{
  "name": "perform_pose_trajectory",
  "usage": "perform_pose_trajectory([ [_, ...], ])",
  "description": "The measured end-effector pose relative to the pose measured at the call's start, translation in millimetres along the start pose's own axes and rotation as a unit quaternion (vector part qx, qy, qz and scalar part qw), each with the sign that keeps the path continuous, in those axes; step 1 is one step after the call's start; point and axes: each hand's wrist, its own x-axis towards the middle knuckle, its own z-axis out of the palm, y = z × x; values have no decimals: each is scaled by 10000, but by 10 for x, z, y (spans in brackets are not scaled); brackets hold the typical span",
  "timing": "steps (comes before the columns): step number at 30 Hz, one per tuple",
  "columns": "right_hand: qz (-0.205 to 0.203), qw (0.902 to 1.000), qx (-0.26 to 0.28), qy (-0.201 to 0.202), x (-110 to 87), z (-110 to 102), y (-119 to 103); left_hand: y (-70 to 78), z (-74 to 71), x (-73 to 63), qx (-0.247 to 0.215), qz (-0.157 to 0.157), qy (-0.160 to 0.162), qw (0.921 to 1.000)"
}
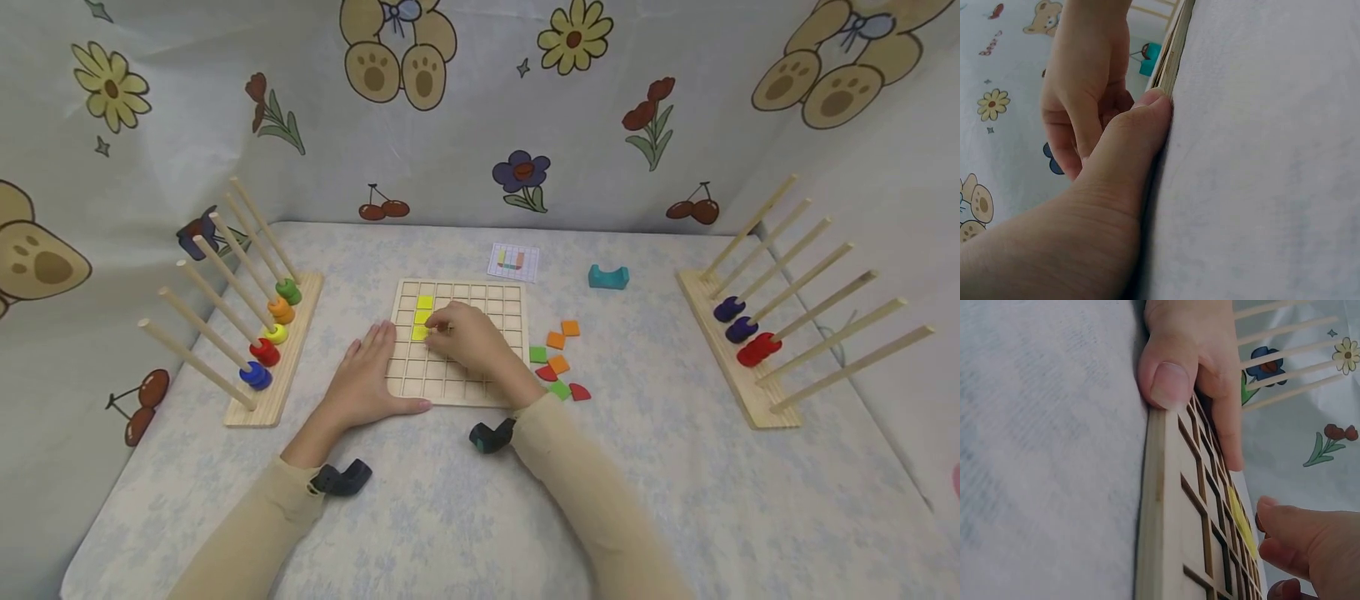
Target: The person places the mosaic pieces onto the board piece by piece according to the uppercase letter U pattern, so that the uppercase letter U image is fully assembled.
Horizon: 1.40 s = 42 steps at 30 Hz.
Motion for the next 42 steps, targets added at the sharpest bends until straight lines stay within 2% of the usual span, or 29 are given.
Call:
perform_pose_trajectory([
  [6,82,9999,-112,62,-226,-250,141,9,-1,5,35,-18,-14,10000],
  [12,264,9994,-227,-70,-499,-520,327,22,-13,3,27,5,-19,10000],
  [19,335,9986,-402,-110,-780,-716,538,22,-19,-1,37,33,-10,10000],
  [27,338,9973,-548,-362,-1026,-825,723,6,0,3,54,38,-11,10000],
  [31,530,9958,-570,-484,-1110,-847,764,7,-2,9,32,17,-25,10000],
  [36,774,9935,-540,-629,-1158,-849,791,7,0,18,47,-21,-58,10000],
  [42,737,9930,-630,-675,-1152,-838,779,16,2,17,38,-19,-50,10000],
])
